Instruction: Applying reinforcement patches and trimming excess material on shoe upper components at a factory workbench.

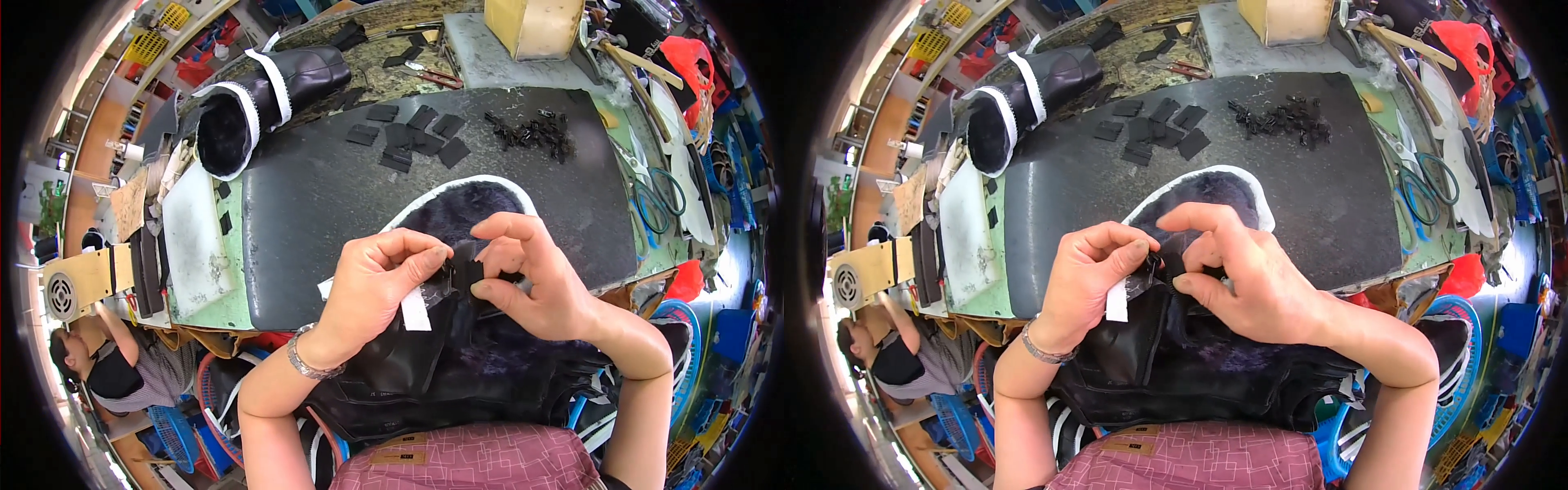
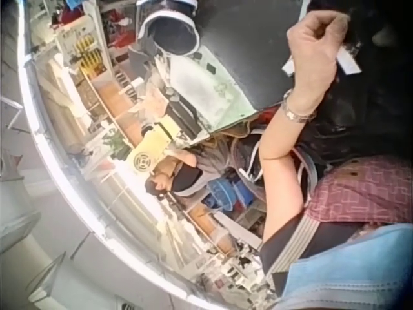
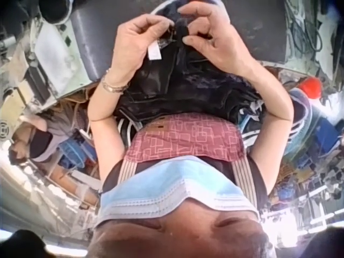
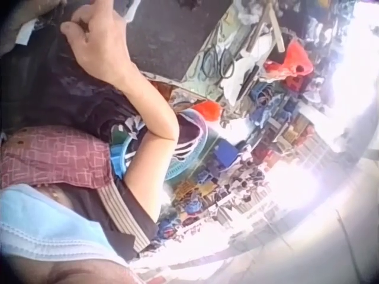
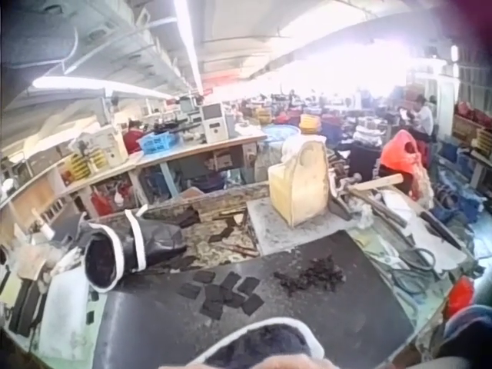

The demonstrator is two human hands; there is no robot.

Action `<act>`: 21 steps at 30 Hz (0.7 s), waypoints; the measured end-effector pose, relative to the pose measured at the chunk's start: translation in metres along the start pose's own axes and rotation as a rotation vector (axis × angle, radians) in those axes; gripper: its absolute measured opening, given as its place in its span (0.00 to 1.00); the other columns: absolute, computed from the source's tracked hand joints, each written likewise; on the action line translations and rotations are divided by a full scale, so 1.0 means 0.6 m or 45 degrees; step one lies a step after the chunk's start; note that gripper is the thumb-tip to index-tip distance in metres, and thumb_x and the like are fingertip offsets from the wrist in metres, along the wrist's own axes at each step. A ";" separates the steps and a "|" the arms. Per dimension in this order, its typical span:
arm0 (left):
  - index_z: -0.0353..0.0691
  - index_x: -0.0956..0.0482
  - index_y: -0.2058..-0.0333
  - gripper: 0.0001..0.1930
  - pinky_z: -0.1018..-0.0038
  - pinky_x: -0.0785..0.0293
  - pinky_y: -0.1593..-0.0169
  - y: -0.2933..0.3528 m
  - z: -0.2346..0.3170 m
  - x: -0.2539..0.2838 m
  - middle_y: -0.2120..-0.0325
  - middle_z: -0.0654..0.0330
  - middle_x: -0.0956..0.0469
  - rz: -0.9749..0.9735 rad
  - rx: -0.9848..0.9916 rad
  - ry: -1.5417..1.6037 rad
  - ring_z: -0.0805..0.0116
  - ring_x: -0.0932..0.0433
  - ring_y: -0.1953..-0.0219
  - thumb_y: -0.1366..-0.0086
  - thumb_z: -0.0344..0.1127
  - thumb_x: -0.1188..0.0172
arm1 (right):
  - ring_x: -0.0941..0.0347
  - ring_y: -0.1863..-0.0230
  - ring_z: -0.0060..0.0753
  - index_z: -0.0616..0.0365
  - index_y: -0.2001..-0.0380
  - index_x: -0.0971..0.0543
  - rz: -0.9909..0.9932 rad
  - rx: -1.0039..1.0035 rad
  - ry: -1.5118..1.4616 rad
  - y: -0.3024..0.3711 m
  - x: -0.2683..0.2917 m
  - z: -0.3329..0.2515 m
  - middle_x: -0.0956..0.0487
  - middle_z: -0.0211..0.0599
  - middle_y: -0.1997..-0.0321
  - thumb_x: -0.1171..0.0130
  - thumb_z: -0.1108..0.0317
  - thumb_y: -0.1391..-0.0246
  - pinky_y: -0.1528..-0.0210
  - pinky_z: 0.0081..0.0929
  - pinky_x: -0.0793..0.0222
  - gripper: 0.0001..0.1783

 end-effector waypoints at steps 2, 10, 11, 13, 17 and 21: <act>0.32 0.22 0.66 0.08 0.86 0.32 0.65 0.000 0.000 0.004 0.71 0.63 0.22 0.003 0.005 0.012 0.83 0.28 0.70 0.41 0.30 0.42 | 0.29 0.78 0.30 0.62 0.50 0.41 -0.035 -0.059 0.001 -0.009 -0.005 -0.003 0.29 0.34 0.82 0.45 0.81 0.56 0.72 0.24 0.34 0.27; 0.33 0.22 0.65 0.08 0.86 0.33 0.64 -0.008 -0.001 0.001 0.71 0.64 0.22 -0.028 0.017 0.046 0.83 0.29 0.69 0.40 0.32 0.43 | 0.30 0.77 0.34 0.60 0.47 0.43 -0.187 -0.334 -0.093 -0.012 -0.008 0.012 0.31 0.34 0.82 0.47 0.79 0.56 0.69 0.27 0.35 0.31; 0.33 0.22 0.65 0.08 0.86 0.33 0.64 -0.008 -0.001 0.001 0.71 0.64 0.22 -0.026 0.022 0.048 0.83 0.29 0.69 0.40 0.32 0.43 | 0.30 0.76 0.35 0.60 0.47 0.43 -0.198 -0.330 -0.086 -0.013 -0.009 0.011 0.31 0.34 0.82 0.47 0.79 0.56 0.69 0.27 0.35 0.31; 0.33 0.22 0.65 0.08 0.86 0.33 0.64 -0.008 -0.001 0.000 0.71 0.64 0.22 -0.026 0.025 0.049 0.83 0.28 0.69 0.40 0.31 0.43 | 0.30 0.76 0.36 0.60 0.47 0.43 -0.206 -0.325 -0.077 -0.015 -0.009 0.010 0.31 0.35 0.82 0.47 0.79 0.56 0.69 0.28 0.35 0.31; 0.33 0.22 0.66 0.08 0.85 0.32 0.64 -0.009 -0.005 -0.002 0.71 0.63 0.22 -0.040 0.024 0.086 0.82 0.27 0.69 0.41 0.31 0.42 | 0.30 0.75 0.37 0.60 0.47 0.43 -0.207 -0.377 -0.091 -0.015 -0.008 0.014 0.30 0.35 0.81 0.47 0.79 0.56 0.69 0.29 0.35 0.31; 0.32 0.22 0.66 0.07 0.85 0.31 0.64 -0.009 -0.014 -0.006 0.71 0.62 0.22 -0.112 0.115 0.099 0.81 0.27 0.69 0.41 0.30 0.42 | 0.30 0.75 0.38 0.61 0.47 0.43 -0.106 -0.344 -0.059 -0.014 -0.005 0.011 0.30 0.35 0.81 0.47 0.79 0.56 0.70 0.29 0.35 0.30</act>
Point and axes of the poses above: each hand's wrist, its own y-axis away from the middle knuckle, its own x-axis out of the back of the hand, z = x × y, the point moved 7 cm from there along -y, towards the middle knuckle
